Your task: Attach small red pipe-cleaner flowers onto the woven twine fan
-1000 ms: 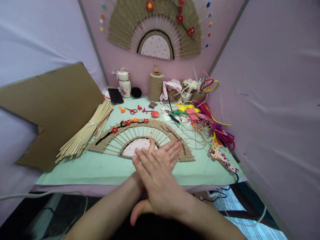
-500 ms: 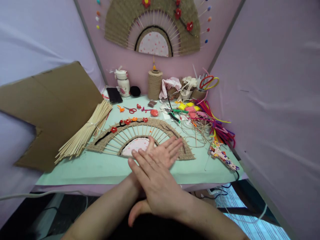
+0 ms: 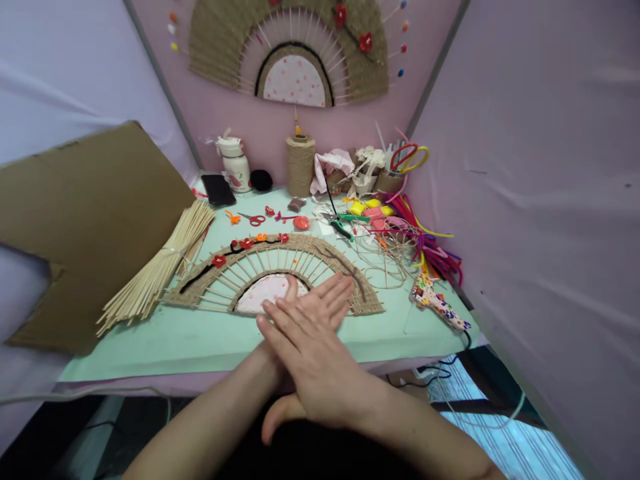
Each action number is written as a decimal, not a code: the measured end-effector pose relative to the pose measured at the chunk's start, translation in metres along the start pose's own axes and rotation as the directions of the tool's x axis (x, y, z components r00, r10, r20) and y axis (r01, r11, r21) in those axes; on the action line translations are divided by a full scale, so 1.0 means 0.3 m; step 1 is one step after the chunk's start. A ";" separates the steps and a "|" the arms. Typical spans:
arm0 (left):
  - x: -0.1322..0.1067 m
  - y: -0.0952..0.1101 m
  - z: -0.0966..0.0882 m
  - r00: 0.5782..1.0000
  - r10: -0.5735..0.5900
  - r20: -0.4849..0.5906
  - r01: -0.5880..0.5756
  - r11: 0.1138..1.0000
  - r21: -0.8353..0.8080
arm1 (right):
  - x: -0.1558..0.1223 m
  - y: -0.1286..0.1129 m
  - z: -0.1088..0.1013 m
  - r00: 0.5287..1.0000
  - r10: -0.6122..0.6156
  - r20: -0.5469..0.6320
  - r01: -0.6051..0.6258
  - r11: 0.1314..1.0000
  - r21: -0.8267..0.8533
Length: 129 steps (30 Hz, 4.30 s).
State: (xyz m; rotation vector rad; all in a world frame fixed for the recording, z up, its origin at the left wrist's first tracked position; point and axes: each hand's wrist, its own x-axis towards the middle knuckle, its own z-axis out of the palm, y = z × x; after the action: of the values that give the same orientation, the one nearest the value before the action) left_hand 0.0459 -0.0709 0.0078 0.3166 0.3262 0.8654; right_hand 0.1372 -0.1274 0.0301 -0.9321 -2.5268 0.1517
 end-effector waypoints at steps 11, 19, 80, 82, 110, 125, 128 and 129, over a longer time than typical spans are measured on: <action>-0.032 -0.086 0.056 0.935 0.223 -0.278 -0.232 0.973 -0.001 | 0.040 0.096 -0.029 0.993 0.112 0.025 -0.113 0.993 0.027; 0.014 0.003 0.049 0.976 -0.058 -0.209 0.019 0.983 -0.184 | -0.072 0.168 -0.130 0.827 0.361 -0.431 -0.248 0.922 0.298; 0.119 0.089 0.051 0.989 -0.101 -0.108 0.068 0.959 -0.275 | 0.007 0.265 -0.048 0.977 0.192 0.096 -0.172 0.968 -0.184; 0.118 0.088 0.048 0.983 -0.125 -0.132 0.088 0.963 -0.257 | 0.011 0.243 -0.035 0.984 0.128 0.124 -0.110 0.984 -0.143; 0.132 0.110 0.034 0.981 -0.039 -0.191 -0.012 0.967 -0.254 | -0.024 0.236 -0.033 0.988 0.044 0.149 -0.032 0.997 -0.077; 0.117 0.099 0.015 0.987 -0.060 -0.146 0.011 0.949 -0.315 | -0.005 0.241 -0.020 0.984 0.117 0.133 -0.103 0.989 -0.109; 0.123 0.089 0.011 0.989 -0.110 -0.102 0.071 0.942 -0.328 | 0.008 0.251 -0.023 0.984 0.117 0.132 -0.103 0.989 -0.106; 0.126 0.090 0.008 0.990 -0.101 -0.102 0.063 0.946 -0.319 | 0.013 0.253 -0.025 0.986 0.079 0.145 -0.066 0.994 -0.089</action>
State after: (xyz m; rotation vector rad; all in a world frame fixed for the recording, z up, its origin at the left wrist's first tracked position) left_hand 0.0511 -0.0254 0.0151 -0.0453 0.3022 0.8405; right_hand 0.1827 -0.0670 0.0193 -1.0836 -2.6539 0.1429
